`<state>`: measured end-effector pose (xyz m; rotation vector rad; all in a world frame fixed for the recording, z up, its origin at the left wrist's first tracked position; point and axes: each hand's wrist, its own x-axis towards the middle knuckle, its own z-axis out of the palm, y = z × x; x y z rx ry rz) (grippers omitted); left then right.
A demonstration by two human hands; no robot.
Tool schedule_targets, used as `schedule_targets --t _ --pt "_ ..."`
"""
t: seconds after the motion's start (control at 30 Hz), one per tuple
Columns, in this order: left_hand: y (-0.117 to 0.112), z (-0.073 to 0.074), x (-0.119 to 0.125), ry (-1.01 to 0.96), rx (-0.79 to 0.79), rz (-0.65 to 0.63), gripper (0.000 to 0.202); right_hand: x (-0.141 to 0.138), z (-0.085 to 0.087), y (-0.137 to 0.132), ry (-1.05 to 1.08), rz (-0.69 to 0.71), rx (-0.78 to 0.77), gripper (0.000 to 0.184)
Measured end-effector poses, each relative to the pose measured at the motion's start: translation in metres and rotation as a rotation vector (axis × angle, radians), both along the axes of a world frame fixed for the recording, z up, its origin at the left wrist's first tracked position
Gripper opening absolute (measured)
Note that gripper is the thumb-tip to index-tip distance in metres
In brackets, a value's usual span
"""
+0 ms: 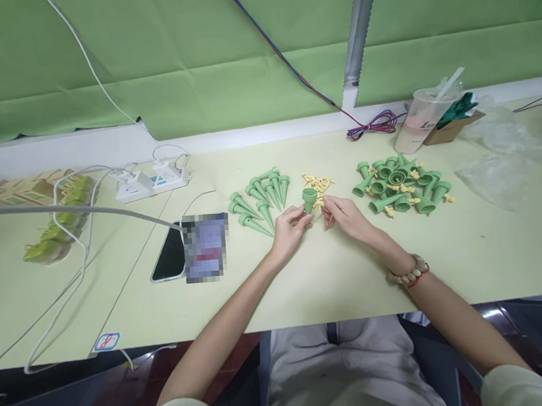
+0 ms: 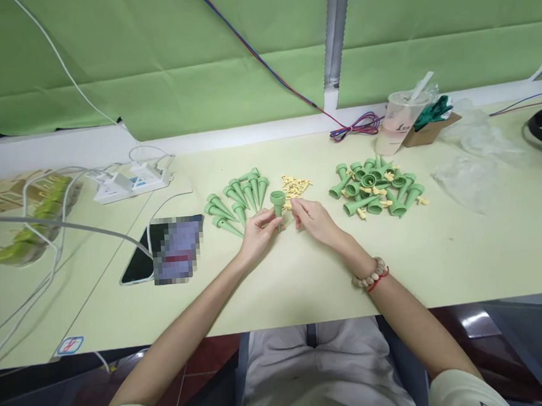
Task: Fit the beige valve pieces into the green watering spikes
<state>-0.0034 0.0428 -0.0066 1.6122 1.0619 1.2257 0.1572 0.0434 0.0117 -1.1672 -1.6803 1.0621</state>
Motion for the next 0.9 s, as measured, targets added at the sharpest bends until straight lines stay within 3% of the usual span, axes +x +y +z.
schedule_targets --t 0.13,0.33,0.53,0.77,0.83,0.9 --pt "-0.0001 0.0022 -0.0015 0.044 0.065 0.057 0.01 -0.0043 0.0032 0.0004 0.181 0.094 -0.308 0.054" --pt "0.0022 0.0008 -0.0004 -0.064 -0.091 -0.02 0.016 -0.0029 -0.0006 -0.0028 0.032 -0.01 0.015 0.042" --pt "0.0022 -0.0011 -0.0011 -0.068 -0.13 -0.142 0.022 -0.0041 -0.0058 -0.002 0.038 0.026 -0.006 0.044" --pt "0.0027 -0.0022 -0.0045 0.076 0.054 -0.001 0.014 -0.0047 0.0018 0.0008 0.266 0.212 -0.433 0.053" --pt "0.0033 -0.0035 -0.0044 0.092 0.046 -0.015 0.016 -0.0042 0.0013 -0.0008 0.188 0.151 -0.365 0.052" --pt "0.004 -0.0054 -0.0033 0.061 0.002 -0.051 0.018 -0.003 0.0002 -0.003 0.019 0.022 -0.16 0.048"
